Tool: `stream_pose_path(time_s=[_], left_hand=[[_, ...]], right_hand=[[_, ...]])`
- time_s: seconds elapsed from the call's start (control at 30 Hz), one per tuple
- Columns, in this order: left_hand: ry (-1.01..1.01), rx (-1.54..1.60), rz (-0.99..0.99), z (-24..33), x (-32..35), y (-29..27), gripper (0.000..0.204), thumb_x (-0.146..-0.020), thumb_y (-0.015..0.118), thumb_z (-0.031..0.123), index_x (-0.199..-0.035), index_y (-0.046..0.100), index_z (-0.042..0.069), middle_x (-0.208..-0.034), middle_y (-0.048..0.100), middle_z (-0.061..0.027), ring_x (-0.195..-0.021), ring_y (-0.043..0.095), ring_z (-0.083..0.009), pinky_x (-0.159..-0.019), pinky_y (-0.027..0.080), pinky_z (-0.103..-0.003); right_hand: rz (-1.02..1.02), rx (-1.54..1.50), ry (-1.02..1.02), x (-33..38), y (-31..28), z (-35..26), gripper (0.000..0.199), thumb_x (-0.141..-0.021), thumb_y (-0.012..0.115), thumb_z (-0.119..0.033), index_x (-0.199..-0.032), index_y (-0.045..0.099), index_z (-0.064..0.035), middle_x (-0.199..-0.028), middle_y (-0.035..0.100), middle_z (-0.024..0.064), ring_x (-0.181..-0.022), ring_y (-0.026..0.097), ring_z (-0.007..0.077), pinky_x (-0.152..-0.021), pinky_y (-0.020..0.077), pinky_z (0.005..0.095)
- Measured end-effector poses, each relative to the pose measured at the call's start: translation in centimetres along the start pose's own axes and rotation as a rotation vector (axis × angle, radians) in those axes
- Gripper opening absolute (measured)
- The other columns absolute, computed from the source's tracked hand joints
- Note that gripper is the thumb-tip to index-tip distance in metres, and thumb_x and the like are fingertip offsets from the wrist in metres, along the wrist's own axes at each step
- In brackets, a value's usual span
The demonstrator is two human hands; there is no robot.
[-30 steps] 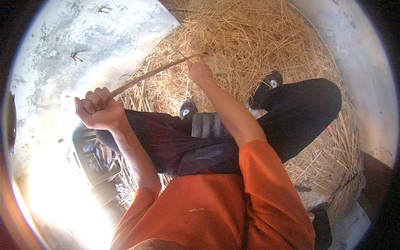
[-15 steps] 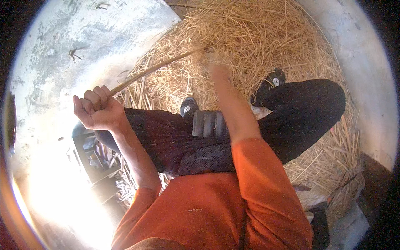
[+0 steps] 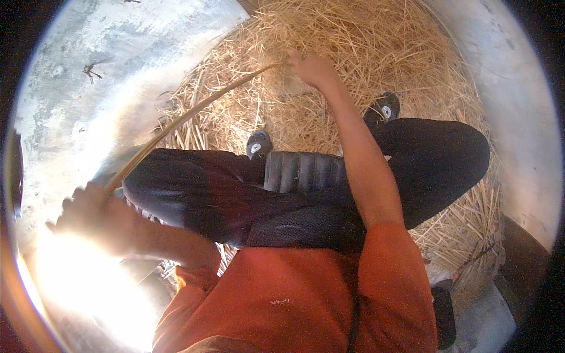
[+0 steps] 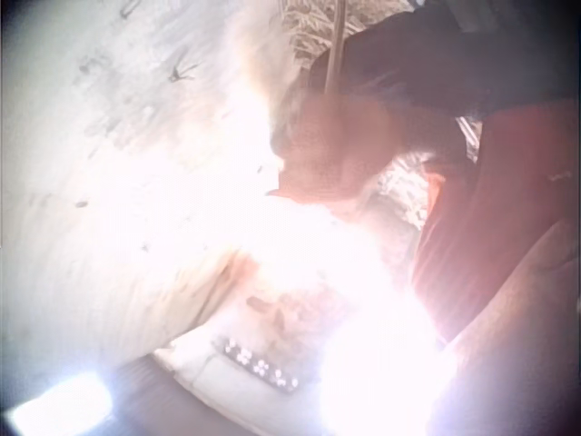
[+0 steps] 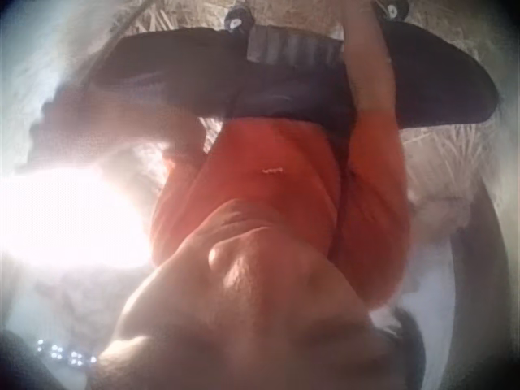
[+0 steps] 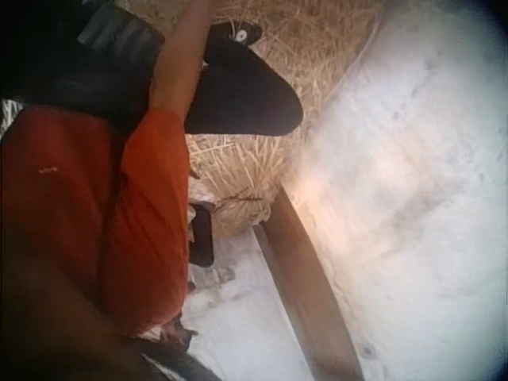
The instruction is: The person whittles a thin bamboo stick with a small knife, shaving off narrow strips from the outer surface while holding the stick in one hand and manipulating the knife with the other.
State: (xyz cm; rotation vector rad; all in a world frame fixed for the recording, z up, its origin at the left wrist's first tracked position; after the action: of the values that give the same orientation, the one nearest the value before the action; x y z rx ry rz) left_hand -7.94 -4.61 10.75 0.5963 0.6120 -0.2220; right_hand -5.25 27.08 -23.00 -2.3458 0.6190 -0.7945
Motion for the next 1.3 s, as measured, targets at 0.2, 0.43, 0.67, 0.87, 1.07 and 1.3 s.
stream_pose_path(time_s=[0.2, 0.43, 0.67, 0.87, 1.07, 1.3], left_hand=[[-0.082, 0.056, -0.113, 0.2, 1.1, 2.5, 0.047, -0.099, 0.024, 0.03, -0.054, 0.03, 0.017, -0.05, 0.027, 0.0029, -0.046, 0.018, -0.0085, -0.046, 0.018, -0.026], [-0.169, 0.061, -0.331, 0.1, 1.7, 3.6, 0.044, -0.097, 0.026, 0.03, -0.056, 0.033, 0.016, -0.051, 0.026, 0.0032, -0.047, 0.02, -0.0095, -0.047, 0.018, -0.027], [-0.068, -0.008, -0.249, 0.4, 2.5, 3.5, 0.024, -0.092, 0.041, 0.023, -0.077, 0.048, 0.006, -0.065, 0.044, -0.0022, -0.052, 0.039, -0.0137, -0.058, 0.035, -0.026], [-0.019, -0.097, -0.163, 0.6, 3.2, 4.3, 0.023, -0.093, 0.042, 0.021, -0.089, 0.053, 0.002, -0.078, 0.056, -0.0062, -0.058, 0.051, -0.0156, -0.071, 0.044, -0.025], [-0.112, 0.029, -0.257, 0.7, 3.1, 3.8, 0.027, -0.095, 0.038, 0.022, -0.084, 0.053, 0.003, -0.071, 0.053, -0.0056, -0.058, 0.049, -0.0149, -0.072, 0.043, -0.028], [-0.013, -0.026, -0.014, 1.2, 3.2, 1.7, 0.037, -0.098, 0.026, 0.031, -0.069, 0.037, 0.011, -0.058, 0.036, -0.0009, -0.05, 0.03, -0.0113, -0.054, 0.027, -0.026]], right_hand=[[0.033, -0.199, -0.232, 11.5, -7.0, -9.0, 0.064, -0.091, 0.031, -0.058, -0.063, 0.05, -0.0035, -0.054, 0.046, 0.0074, -0.053, 0.045, 0.0218, -0.057, 0.0365, 0.0386], [-0.139, -0.484, -0.499, 21.3, -2.4, -14.0, 0.035, -0.094, 0.044, -0.03, -0.073, 0.048, -0.0019, -0.054, 0.045, 0.0153, -0.049, 0.051, 0.0311, -0.047, 0.0374, 0.0383], [-0.262, -0.594, -0.565, 24.4, -2.3, -16.1, 0.027, -0.093, 0.048, -0.024, -0.079, 0.048, -0.0015, -0.054, 0.046, 0.0143, -0.049, 0.054, 0.0345, -0.044, 0.0381, 0.0387], [-0.18, -0.672, -0.585, 24.0, -2.2, -16.6, 0.025, -0.092, 0.049, -0.024, -0.081, 0.048, -0.0018, -0.054, 0.047, 0.0133, -0.049, 0.054, 0.0348, -0.044, 0.0395, 0.0371], [-0.189, -0.429, -0.617, 23.8, 0.1, -16.2, 0.027, -0.092, 0.051, -0.025, -0.078, 0.046, -0.0021, -0.054, 0.049, 0.0149, -0.049, 0.055, 0.0355, -0.042, 0.0407, 0.0411], [0.055, -0.284, -0.694, 23.9, 0.4, -15.9, 0.036, -0.09, 0.052, -0.038, -0.073, 0.046, -0.0064, -0.046, 0.05, 0.0121, -0.043, 0.056, 0.0307, -0.037, 0.0426, 0.0405]])
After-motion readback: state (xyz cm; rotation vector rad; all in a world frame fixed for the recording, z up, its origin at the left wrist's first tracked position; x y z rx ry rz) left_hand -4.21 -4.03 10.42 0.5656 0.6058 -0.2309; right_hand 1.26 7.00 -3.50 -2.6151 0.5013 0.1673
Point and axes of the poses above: each hand's wrist, its own x-axis away from the middle knuckle, its own y-axis out of the palm, z = x × y, the point moved 7 cm from there along -x, towards the middle knuckle
